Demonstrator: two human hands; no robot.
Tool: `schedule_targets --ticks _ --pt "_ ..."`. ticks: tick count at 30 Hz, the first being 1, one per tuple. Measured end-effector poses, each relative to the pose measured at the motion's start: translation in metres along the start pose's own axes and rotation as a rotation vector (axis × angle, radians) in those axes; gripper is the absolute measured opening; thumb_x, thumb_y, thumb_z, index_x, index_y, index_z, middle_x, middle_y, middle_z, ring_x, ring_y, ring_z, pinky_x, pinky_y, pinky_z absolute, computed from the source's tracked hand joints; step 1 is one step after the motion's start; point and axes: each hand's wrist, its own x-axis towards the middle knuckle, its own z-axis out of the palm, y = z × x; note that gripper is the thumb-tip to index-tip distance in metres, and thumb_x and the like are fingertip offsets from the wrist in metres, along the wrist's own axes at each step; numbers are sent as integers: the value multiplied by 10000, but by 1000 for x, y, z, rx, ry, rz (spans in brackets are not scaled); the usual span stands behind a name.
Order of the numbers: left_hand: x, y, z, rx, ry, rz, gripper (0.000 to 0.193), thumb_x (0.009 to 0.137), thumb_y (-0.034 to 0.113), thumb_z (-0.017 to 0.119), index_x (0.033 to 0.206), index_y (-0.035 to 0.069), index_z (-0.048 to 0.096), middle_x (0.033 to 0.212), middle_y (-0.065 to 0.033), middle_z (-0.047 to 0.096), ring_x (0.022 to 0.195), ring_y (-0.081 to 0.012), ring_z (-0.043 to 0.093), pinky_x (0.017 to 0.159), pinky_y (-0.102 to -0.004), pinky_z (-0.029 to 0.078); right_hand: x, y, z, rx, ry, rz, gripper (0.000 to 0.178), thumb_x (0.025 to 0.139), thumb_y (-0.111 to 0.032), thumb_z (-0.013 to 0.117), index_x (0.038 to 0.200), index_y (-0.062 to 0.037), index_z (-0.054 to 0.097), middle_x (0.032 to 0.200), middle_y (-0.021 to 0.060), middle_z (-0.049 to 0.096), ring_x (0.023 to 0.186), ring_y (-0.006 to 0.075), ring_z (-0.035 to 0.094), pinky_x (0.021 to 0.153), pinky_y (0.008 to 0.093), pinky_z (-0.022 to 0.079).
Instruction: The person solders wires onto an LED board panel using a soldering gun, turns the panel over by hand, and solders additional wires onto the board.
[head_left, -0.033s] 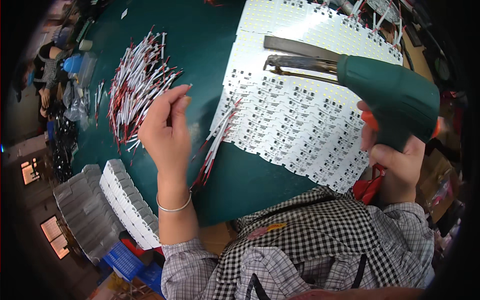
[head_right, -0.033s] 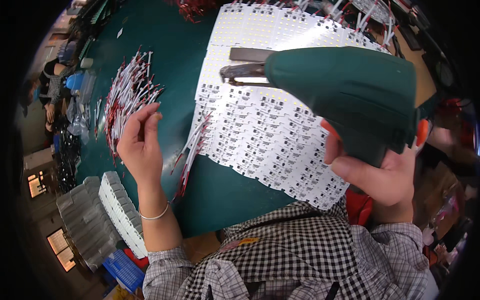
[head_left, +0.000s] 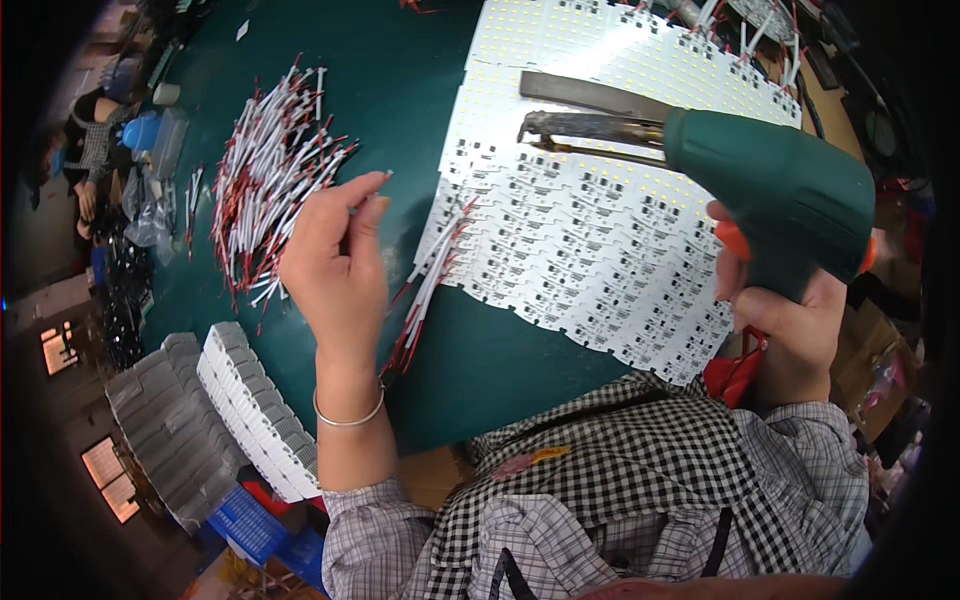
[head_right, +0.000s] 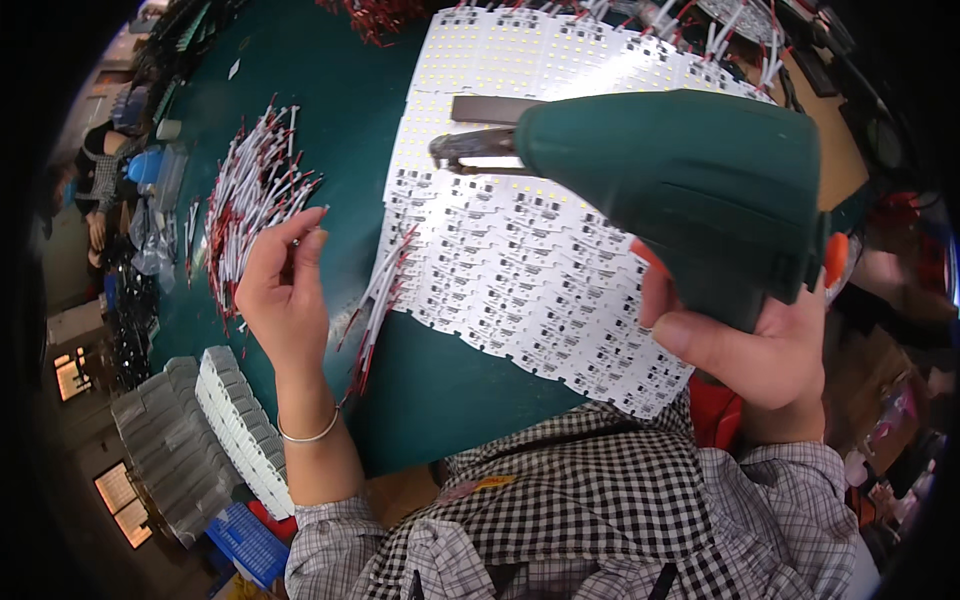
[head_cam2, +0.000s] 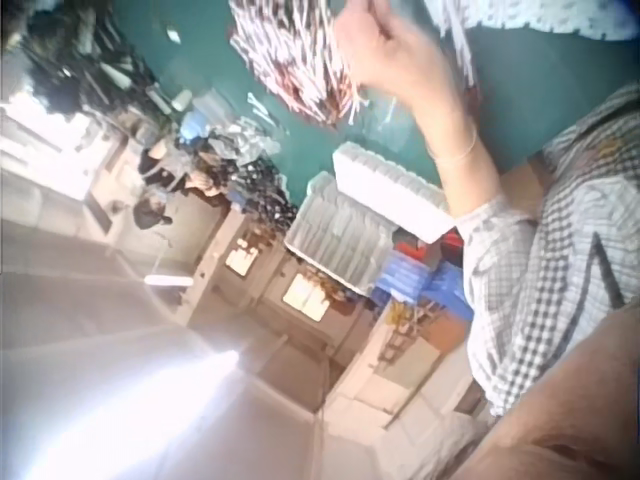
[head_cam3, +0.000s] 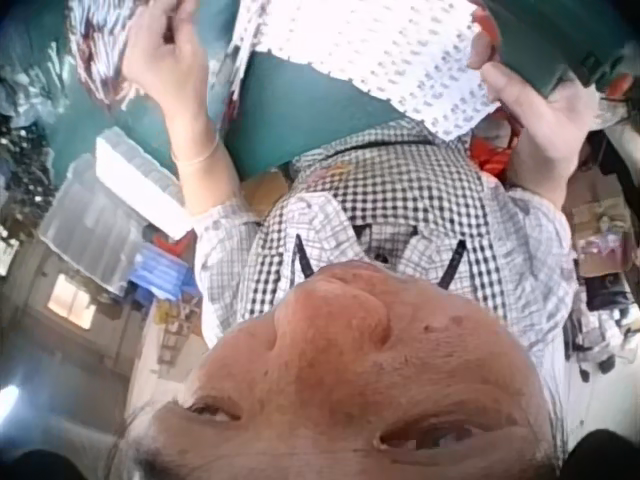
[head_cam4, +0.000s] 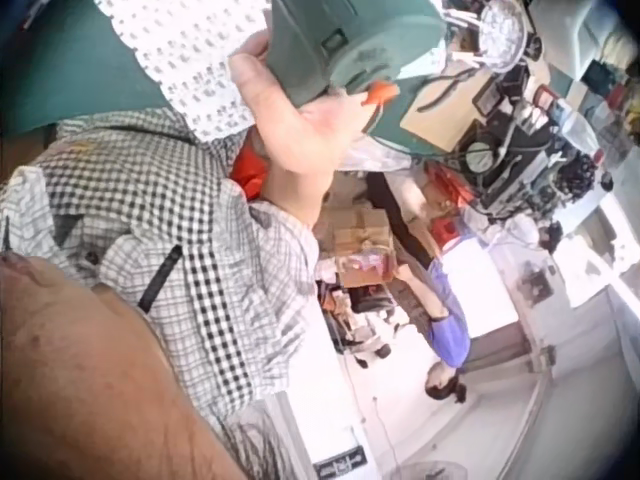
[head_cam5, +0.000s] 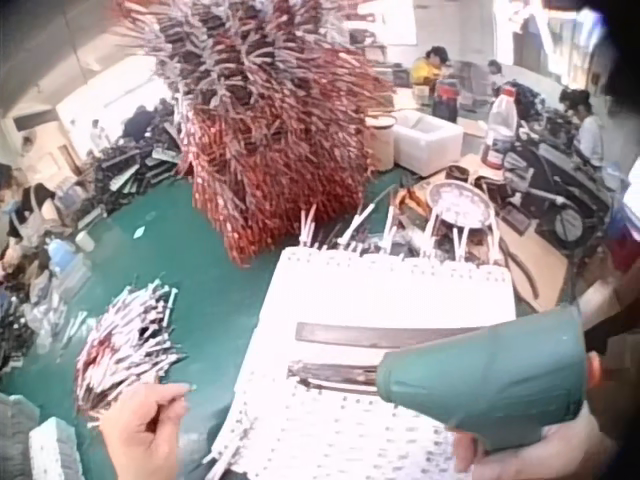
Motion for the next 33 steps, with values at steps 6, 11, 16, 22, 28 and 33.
schedule_targets --ticks 6,11,16,22,28,33 --pt "-7 17 31 -33 -32 88 197 755 -85 679 914 28 712 707 -43 580 546 -87 486 482 -222 372 5 -2 1 132 -201 -39 472 707 99 668 1164 80 551 993 146 636 816 189 622 693 302 517" --pt "-11 13 45 6 1 127 199 732 -88 677 883 39 701 661 -57 547 523 -153 518 473 -270 408 15 0 6 91 -306 1 429 731 80 656 1149 65 557 915 113 629 792 160 609 681 284 501" --pt "-14 13 50 37 50 113 210 714 -89 675 869 52 688 670 -56 538 518 -182 538 464 -299 431 24 7 16 79 -317 59 408 751 63 637 1149 60 546 888 92 621 761 138 584 660 273 485" --pt "-15 8 51 28 102 127 195 717 -77 696 866 49 682 662 -56 516 505 -171 510 450 -291 416 31 12 21 33 -424 129 412 770 45 624 1168 43 516 876 80 615 752 126 570 666 265 477" --pt "-15 8 52 -32 93 116 183 725 -79 700 862 40 682 661 -57 517 496 -158 489 440 -281 393 33 15 24 16 -428 97 423 778 43 623 1184 38 506 905 85 620 808 132 582 692 264 485" --pt "-15 9 53 -38 107 116 191 717 -89 701 862 35 684 651 -56 521 493 -154 486 438 -279 391 33 21 24 42 -455 40 435 784 44 625 1198 38 494 919 89 620 800 126 582 684 259 490"
